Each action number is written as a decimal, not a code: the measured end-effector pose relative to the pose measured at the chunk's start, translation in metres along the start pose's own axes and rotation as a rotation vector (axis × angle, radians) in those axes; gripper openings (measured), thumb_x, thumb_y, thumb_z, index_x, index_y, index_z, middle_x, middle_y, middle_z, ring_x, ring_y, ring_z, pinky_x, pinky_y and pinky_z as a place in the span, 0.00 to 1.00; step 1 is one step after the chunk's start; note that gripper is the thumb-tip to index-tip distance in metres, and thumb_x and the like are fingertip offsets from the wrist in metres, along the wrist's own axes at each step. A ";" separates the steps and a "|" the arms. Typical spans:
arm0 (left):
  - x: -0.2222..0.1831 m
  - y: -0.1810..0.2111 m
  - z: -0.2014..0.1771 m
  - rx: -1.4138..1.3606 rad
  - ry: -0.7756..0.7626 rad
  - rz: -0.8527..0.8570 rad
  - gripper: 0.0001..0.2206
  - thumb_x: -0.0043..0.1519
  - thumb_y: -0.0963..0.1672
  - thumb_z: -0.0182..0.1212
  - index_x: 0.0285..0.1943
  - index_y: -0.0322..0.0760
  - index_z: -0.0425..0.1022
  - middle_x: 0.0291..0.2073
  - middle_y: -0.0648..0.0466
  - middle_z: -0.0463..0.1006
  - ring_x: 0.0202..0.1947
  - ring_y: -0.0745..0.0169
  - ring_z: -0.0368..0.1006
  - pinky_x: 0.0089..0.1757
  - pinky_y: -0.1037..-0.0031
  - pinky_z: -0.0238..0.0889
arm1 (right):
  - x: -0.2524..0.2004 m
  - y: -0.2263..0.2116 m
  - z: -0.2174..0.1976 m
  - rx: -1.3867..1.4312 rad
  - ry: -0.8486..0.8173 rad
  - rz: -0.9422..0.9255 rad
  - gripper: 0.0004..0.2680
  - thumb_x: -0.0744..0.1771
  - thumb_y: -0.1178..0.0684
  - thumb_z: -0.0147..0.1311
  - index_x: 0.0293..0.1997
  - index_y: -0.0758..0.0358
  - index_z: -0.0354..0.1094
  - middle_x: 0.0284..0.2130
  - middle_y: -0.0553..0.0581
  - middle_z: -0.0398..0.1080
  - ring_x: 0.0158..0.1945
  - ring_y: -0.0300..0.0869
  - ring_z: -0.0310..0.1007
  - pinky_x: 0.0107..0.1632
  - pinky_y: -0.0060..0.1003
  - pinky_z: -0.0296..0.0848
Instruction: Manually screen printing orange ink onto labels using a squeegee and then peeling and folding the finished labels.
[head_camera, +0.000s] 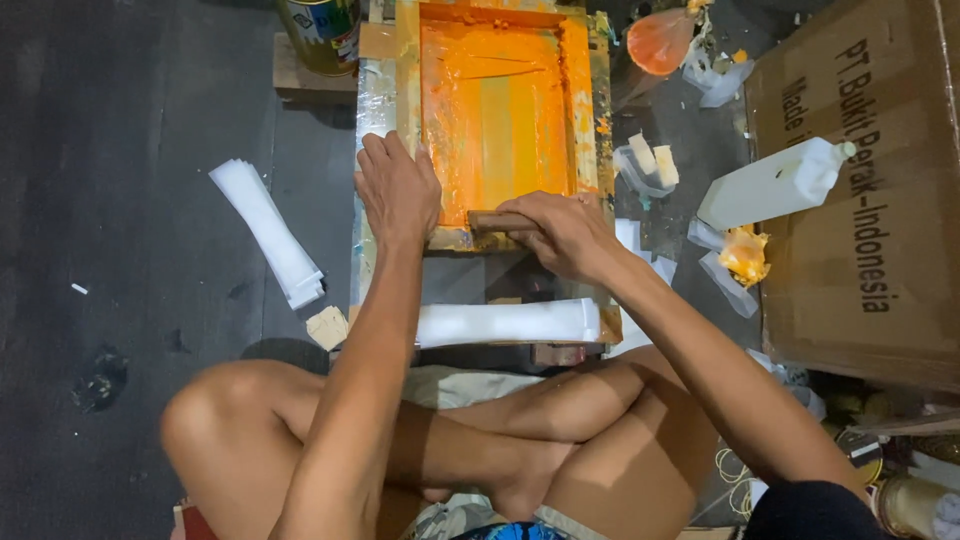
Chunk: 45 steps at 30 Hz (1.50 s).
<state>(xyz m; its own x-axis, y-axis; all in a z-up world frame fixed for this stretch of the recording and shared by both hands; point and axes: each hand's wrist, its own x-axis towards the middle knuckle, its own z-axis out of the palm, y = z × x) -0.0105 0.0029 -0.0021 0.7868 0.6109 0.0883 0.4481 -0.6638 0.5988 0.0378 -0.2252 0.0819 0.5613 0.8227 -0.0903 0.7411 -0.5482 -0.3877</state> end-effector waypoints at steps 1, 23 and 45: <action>-0.001 0.002 -0.002 0.001 -0.001 -0.002 0.21 0.72 0.51 0.40 0.61 0.31 0.66 0.47 0.48 0.65 0.49 0.48 0.64 0.45 0.61 0.56 | 0.002 -0.002 -0.001 0.001 -0.002 -0.001 0.10 0.68 0.57 0.55 0.53 0.44 0.74 0.42 0.49 0.78 0.50 0.50 0.77 0.46 0.46 0.67; 0.005 0.011 -0.010 0.077 -0.177 -0.147 0.22 0.72 0.52 0.34 0.65 0.38 0.65 0.51 0.50 0.66 0.52 0.51 0.64 0.49 0.64 0.56 | 0.112 0.059 0.004 -0.129 0.246 0.050 0.15 0.65 0.54 0.55 0.57 0.33 0.72 0.42 0.39 0.74 0.50 0.43 0.76 0.48 0.40 0.67; 0.001 0.001 0.003 0.002 0.005 -0.015 0.21 0.72 0.51 0.41 0.63 0.29 0.66 0.49 0.43 0.67 0.50 0.42 0.65 0.45 0.57 0.56 | 0.008 0.017 0.010 -0.097 -0.030 -0.018 0.10 0.68 0.51 0.57 0.52 0.36 0.72 0.41 0.37 0.77 0.46 0.38 0.77 0.45 0.38 0.65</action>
<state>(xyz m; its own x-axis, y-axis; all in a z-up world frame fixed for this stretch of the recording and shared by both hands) -0.0083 0.0015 -0.0045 0.7777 0.6231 0.0831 0.4612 -0.6553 0.5983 0.0509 -0.2267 0.0652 0.5370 0.8361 -0.1119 0.7841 -0.5437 -0.2994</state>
